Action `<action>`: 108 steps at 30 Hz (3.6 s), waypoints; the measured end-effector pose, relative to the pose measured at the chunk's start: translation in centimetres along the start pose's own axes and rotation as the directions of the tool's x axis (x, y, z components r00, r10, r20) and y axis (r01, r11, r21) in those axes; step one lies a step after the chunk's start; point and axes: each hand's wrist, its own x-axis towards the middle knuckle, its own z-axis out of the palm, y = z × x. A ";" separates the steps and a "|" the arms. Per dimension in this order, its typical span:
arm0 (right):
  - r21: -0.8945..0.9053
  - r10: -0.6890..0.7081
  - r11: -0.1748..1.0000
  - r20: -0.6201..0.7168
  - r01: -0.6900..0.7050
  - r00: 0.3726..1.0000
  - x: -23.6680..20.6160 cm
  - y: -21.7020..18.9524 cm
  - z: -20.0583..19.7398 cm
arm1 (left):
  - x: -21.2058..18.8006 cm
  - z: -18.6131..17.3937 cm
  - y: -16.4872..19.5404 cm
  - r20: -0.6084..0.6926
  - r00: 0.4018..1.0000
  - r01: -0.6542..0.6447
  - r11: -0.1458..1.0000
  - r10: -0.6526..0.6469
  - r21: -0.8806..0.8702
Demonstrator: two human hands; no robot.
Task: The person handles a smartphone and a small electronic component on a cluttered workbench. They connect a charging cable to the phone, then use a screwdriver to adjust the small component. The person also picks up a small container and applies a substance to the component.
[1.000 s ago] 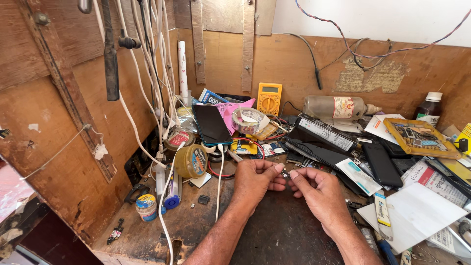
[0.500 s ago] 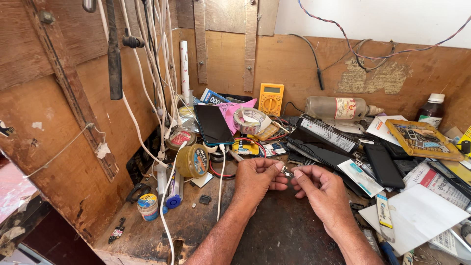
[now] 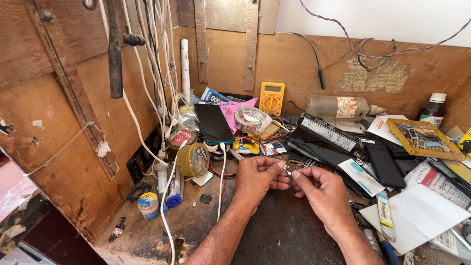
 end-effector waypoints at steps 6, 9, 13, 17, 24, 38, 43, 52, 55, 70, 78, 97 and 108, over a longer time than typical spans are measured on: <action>0.056 -0.047 0.997 0.018 0.045 0.999 -0.4 -0.6 0.1 | 0.1 -0.1 -0.2 0.003 0.999 -0.045 0.999 0.045 -0.002; 0.063 -0.079 0.995 0.030 0.077 0.996 -0.4 -0.8 0.2 | 0.1 -0.2 -0.3 -0.004 0.998 -0.060 0.998 0.060 0.004; 0.008 -0.084 0.996 -0.004 0.084 0.996 -0.5 -0.7 0.4 | 0.0 -0.2 -0.3 -0.004 1.000 -0.028 1.000 0.028 -0.008; 0.028 -0.076 0.997 -0.020 0.077 0.997 -0.4 -0.3 0.3 | -0.3 -0.2 -0.1 -0.006 1.000 -0.004 1.000 0.004 0.011; 0.054 0.023 0.998 -0.013 -0.022 1.000 -0.3 -0.3 0.2 | -0.6 -0.1 0.4 -0.035 0.999 0.032 0.997 -0.030 0.076; 0.080 0.013 0.997 -0.019 -0.011 1.000 0.0 -0.1 0.1 | -0.6 0.3 0.7 -0.048 0.999 -0.013 0.996 0.018 0.091; 0.098 0.015 0.995 -0.036 -0.011 0.999 0.2 0.2 -0.4 | -0.3 0.6 0.4 -0.025 0.999 -0.022 0.995 0.024 0.098; 0.114 0.036 0.993 -0.028 -0.032 0.999 0.1 -0.2 -0.5 | -0.3 0.7 0.4 -0.020 1.000 0.000 0.994 0.003 0.107; 0.115 0.026 0.993 -0.029 -0.022 0.999 0.1 -0.3 -0.5 | -0.3 0.6 0.4 -0.015 1.000 -0.003 0.992 0.005 0.124; 0.054 -0.006 0.999 -0.036 0.008 0.999 0.0 -0.2 -0.3 | 0.2 0.2 -0.5 0.020 1.000 0.018 0.994 -0.020 0.107; 0.004 -0.015 1.000 -0.033 0.015 0.999 0.0 0.1 -0.2 | 0.3 0.1 -0.8 0.020 1.000 0.021 0.994 -0.024 0.108; 0.039 0.046 0.998 -0.052 -0.045 0.998 0.0 -0.1 -0.1 | -0.2 -0.1 -0.1 0.005 0.999 0.039 0.992 -0.040 0.117; 0.067 0.031 0.997 -0.029 -0.029 0.999 0.0 0.0 0.0 | 0.3 -0.1 -0.7 0.013 0.999 0.026 0.977 -0.030 0.210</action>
